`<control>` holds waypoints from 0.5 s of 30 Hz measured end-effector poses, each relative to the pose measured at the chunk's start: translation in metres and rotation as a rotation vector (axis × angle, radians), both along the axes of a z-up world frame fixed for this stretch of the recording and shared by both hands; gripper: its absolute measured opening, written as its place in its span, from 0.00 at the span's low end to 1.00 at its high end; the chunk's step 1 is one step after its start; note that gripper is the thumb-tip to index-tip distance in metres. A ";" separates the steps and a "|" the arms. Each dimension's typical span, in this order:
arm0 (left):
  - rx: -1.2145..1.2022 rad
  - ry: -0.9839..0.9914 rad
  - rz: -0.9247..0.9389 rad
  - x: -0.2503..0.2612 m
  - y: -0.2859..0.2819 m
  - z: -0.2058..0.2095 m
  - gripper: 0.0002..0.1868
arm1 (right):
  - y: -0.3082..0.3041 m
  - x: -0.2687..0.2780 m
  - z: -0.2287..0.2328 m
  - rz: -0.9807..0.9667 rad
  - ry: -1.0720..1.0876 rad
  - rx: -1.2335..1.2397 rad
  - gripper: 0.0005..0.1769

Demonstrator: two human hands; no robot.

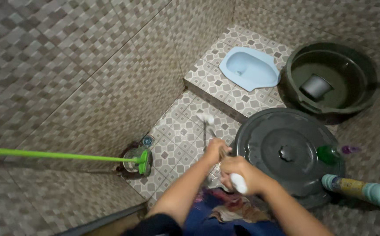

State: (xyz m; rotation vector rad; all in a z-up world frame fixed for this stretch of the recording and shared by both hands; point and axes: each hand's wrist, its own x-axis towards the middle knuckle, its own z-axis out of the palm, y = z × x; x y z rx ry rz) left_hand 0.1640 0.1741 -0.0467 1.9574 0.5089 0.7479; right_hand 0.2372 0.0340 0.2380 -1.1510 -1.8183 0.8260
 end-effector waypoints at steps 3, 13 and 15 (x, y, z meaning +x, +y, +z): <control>-0.066 0.010 -0.152 -0.004 -0.045 0.042 0.09 | -0.026 0.015 0.036 -0.030 0.015 -0.121 0.15; -0.079 0.071 -0.281 -0.028 0.063 0.005 0.10 | 0.050 -0.059 -0.018 -0.226 0.088 0.221 0.13; 0.108 0.011 -0.280 -0.038 0.105 -0.011 0.11 | 0.080 -0.078 -0.031 -0.269 0.040 0.120 0.10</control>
